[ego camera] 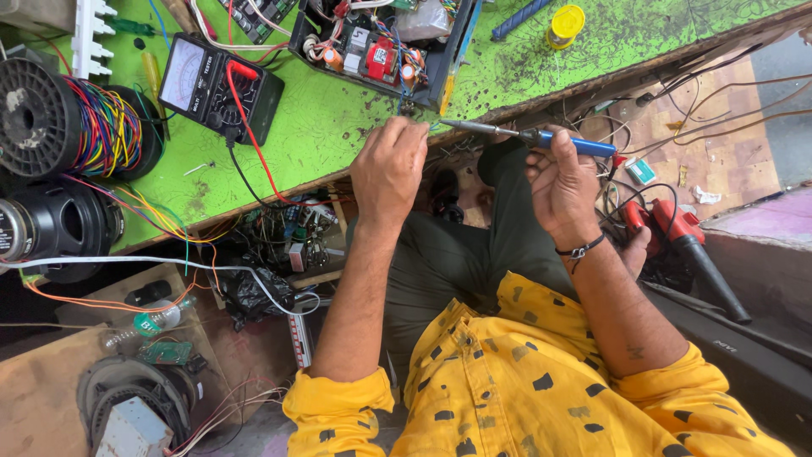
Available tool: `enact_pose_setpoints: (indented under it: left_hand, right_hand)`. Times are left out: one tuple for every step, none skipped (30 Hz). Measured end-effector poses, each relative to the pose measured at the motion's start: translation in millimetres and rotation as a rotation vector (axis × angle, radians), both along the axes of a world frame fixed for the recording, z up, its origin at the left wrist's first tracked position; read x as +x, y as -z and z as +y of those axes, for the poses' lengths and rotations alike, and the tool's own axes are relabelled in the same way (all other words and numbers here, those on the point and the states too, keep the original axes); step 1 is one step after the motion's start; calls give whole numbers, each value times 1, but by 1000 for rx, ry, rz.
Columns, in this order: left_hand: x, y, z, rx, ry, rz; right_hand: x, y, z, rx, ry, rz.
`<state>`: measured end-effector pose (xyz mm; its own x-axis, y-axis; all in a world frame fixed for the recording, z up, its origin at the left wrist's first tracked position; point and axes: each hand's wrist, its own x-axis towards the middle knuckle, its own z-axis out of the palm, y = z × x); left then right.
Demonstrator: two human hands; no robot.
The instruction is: The person solders wires to a small electronic component using a soldering iron and solder. They then use pliers to trim the excess wire and place the component into a larger electronic assembly.
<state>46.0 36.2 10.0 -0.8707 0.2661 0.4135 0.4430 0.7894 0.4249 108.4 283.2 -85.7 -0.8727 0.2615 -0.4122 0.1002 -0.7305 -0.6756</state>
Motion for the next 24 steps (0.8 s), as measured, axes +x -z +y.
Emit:
enact_pose_setpoints:
  left_hand:
    - [0, 0, 1, 2, 1, 1]
    - [0, -1, 1, 6, 1, 4]
    - [0, -1, 2, 10, 3, 7]
    - [0, -1, 2, 8, 3, 5]
    - [0, -1, 2, 7, 3, 4]
    - [-1, 0, 2, 6, 3, 2]
    - [-1, 0, 2, 6, 2, 1]
    - [-1, 0, 2, 7, 1, -1]
    - [-1, 1, 2, 7, -1, -3]
    - [-1, 1, 2, 12, 0, -3]
    - [-1, 2, 1, 16, 2, -4]
    - [-1, 2, 0, 21, 3, -4]
    - [0, 3, 0, 25, 3, -7]
    - [1, 3, 0, 29, 1, -10]
    - [1, 4, 0, 32, 0, -14]
    - [1, 4, -1, 42, -4, -10]
    - [2, 4, 0, 52, -8, -8]
    - [2, 4, -1, 62, -11, -5]
    - [3, 4, -1, 100, -13, -8]
    - [4, 3, -2, 137, -14, -13]
    - [5, 2, -4, 174, -16, -18]
    - [6, 1, -5, 210, -4, -32]
    - [5, 0, -7, 249, 9, -46]
    - [3, 0, -8, 291, 23, -60]
  right_hand:
    - [0, 0, 1, -2, 1, 3]
    - [0, -1, 0, -3, 0, 7]
    - [0, -1, 1, -4, 1, 11]
    - [0, -1, 1, -2, 0, 11]
    - [0, -1, 1, -1, 0, 10]
    - [0, -1, 1, 0, 0, 9]
    - [0, -2, 1, 1, -4, 9]
    - [0, -2, 2, 2, -8, 9]
    - [0, -2, 2, 3, -13, 9]
    - [0, -2, 2, -1, -11, 9]
    - [0, -2, 2, -5, -10, 10]
    - [0, -2, 2, -10, -9, 11]
    - [0, -2, 3, -7, -8, 10]
    - [0, -2, 2, -4, -9, 9]
    - [1, -2, 3, -2, -10, 8]
    - [0, -2, 2, -10, -7, 6]
    - [2, -3, 2, -19, -5, 3]
    - [2, -3, 2, -28, -2, 0]
    - [4, -4, 3, -39, 6, 10]
    - [5, -6, 5, -50, 15, 18]
    - [8, -8, 7, -62, 22, 26]
    - [9, -11, 11, -96, 32, 42]
    - [10, -16, 19, -129, 43, 58]
    - [12, -23, 28, -157, 53, 74]
